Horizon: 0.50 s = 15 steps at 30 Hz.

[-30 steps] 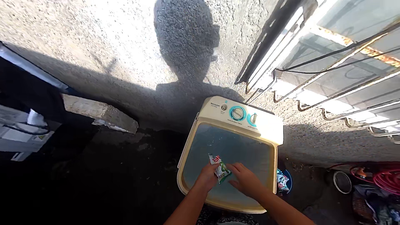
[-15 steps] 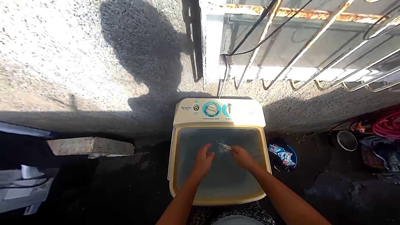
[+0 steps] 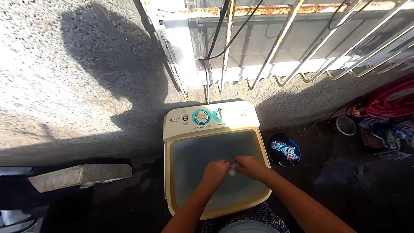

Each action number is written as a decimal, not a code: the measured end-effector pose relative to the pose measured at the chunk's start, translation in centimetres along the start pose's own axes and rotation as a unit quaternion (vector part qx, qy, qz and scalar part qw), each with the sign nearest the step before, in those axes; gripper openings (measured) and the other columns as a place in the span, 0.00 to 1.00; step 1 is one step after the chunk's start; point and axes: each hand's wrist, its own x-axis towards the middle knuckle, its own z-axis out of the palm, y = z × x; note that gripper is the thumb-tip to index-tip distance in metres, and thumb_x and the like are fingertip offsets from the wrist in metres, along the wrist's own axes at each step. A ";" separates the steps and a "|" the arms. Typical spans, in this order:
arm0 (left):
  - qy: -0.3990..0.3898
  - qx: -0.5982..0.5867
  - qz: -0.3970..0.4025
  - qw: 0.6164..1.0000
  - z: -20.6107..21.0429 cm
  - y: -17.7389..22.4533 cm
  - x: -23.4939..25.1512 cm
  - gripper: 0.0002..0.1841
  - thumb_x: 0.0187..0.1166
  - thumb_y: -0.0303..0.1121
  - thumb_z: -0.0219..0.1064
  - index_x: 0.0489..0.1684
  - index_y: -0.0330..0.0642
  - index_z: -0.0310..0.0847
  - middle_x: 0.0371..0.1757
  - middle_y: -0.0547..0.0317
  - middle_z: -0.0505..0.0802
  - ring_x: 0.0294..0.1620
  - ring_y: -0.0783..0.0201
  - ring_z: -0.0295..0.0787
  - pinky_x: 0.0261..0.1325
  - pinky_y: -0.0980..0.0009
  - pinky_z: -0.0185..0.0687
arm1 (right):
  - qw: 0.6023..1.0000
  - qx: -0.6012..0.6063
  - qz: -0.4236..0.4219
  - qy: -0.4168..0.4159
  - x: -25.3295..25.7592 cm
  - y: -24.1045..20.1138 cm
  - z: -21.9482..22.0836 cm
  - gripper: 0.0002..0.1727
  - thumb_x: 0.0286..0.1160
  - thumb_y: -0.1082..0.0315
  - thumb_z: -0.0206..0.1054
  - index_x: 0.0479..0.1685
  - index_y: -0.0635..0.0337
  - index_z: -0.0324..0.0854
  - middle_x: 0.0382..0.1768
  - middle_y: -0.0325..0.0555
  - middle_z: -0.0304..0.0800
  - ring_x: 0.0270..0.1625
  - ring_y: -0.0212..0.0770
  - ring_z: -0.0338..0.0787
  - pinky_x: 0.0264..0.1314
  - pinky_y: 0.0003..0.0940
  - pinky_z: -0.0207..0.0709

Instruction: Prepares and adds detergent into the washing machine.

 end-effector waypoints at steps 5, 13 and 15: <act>-0.154 0.087 -0.122 0.977 -1.8 -1.1 2.4 0.20 0.92 0.38 0.52 0.55 0.30 0.87 0.58 0.35 0.91 0.64 0.38 0.88 0.66 0.42 0.80 | 0.997 0.022 0.053 0.053 -3.4 1.4 -2.1 0.26 0.88 0.55 0.62 0.74 0.67 0.77 0.59 0.62 0.88 0.60 0.57 0.89 0.71 0.52 0.77; -0.230 -0.007 -0.353 0.907 0.6 -5.8 5.7 0.25 0.87 0.45 0.61 0.61 0.24 0.82 0.68 0.27 0.85 0.74 0.34 0.81 0.73 0.35 0.72 | 0.990 0.062 0.022 0.121 -10.1 5.2 -1.6 0.22 0.88 0.59 0.60 0.68 0.67 0.83 0.52 0.60 0.90 0.53 0.52 0.91 0.66 0.46 0.80; -0.226 -0.042 -0.377 0.897 2.0 -6.9 5.5 0.27 0.87 0.46 0.62 0.62 0.24 0.82 0.65 0.27 0.87 0.68 0.36 0.85 0.72 0.37 0.74 | 0.987 0.079 0.018 0.135 -11.8 6.5 -1.4 0.21 0.88 0.60 0.61 0.67 0.67 0.83 0.53 0.59 0.90 0.53 0.51 0.91 0.64 0.45 0.82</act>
